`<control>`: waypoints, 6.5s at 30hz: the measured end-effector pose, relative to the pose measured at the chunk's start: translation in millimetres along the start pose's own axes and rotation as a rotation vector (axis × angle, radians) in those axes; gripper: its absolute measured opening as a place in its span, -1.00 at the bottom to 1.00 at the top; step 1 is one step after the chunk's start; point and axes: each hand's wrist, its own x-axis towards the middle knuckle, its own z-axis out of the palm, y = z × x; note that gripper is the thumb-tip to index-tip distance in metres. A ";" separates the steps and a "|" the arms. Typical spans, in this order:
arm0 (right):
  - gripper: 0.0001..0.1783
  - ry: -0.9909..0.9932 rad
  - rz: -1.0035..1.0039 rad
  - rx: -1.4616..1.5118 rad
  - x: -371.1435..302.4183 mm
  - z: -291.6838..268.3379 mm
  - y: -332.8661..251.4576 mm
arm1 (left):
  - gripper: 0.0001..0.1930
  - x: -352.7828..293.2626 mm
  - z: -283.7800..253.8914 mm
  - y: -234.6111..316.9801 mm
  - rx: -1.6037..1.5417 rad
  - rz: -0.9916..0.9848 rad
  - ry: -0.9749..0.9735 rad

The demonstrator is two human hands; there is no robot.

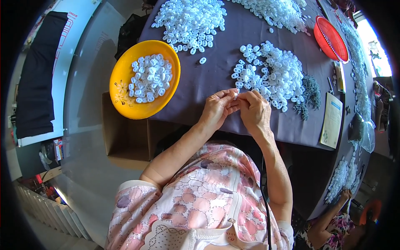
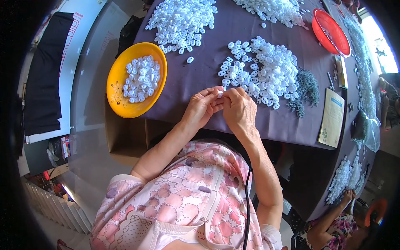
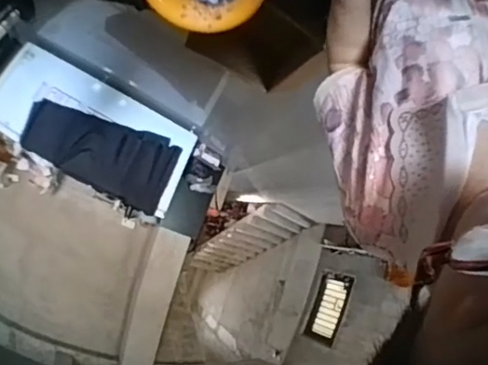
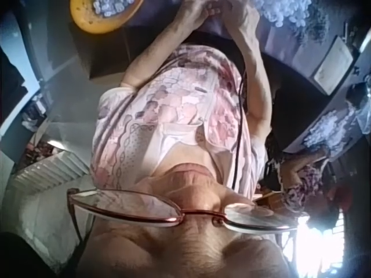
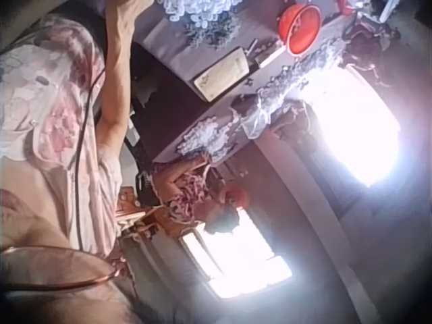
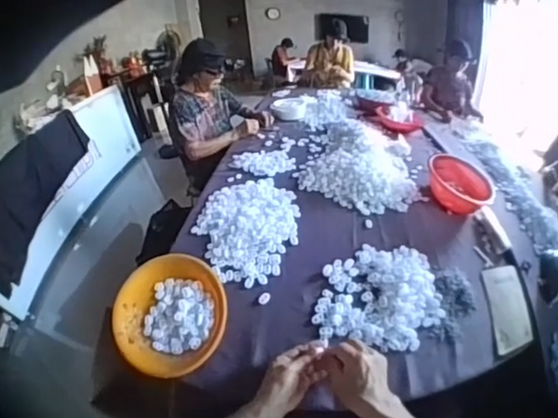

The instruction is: The person assembles plastic cord locks by hand, inserting inner pieces into outer toggle sleeves and placing the assembled cord locks onto the table.

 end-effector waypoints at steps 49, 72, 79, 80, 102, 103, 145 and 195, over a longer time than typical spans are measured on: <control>-0.91 -0.135 -0.202 -0.182 17.9 -1.8 2.6 | -0.76 -1.5 2.9 -1.7 -0.007 0.031 -0.006; -0.90 -0.007 0.018 0.036 1.7 3.0 3.3 | -0.79 0.1 2.5 1.1 0.013 -0.024 0.046; -0.94 -0.060 -0.171 -0.049 12.7 4.8 7.2 | -0.78 1.8 -1.0 -3.2 -0.005 0.020 0.017; -0.94 -0.089 -0.197 -0.037 14.3 3.9 7.7 | -0.78 1.7 -0.1 -3.4 -0.006 0.030 0.021; -0.94 0.083 0.063 0.326 -22.9 5.3 13.5 | -0.80 -4.7 10.0 10.4 0.014 -0.087 0.026; -0.94 0.081 0.063 0.327 -23.1 5.9 13.9 | -0.80 -5.1 9.7 10.8 0.014 -0.086 0.027; -0.92 0.072 0.371 0.914 -4.7 28.4 10.1 | -0.85 -25.9 16.9 -2.5 0.690 0.299 0.151; -0.95 0.191 -0.059 -0.090 -15.4 3.2 -15.5 | -0.82 -19.5 8.6 -10.2 0.701 0.472 0.103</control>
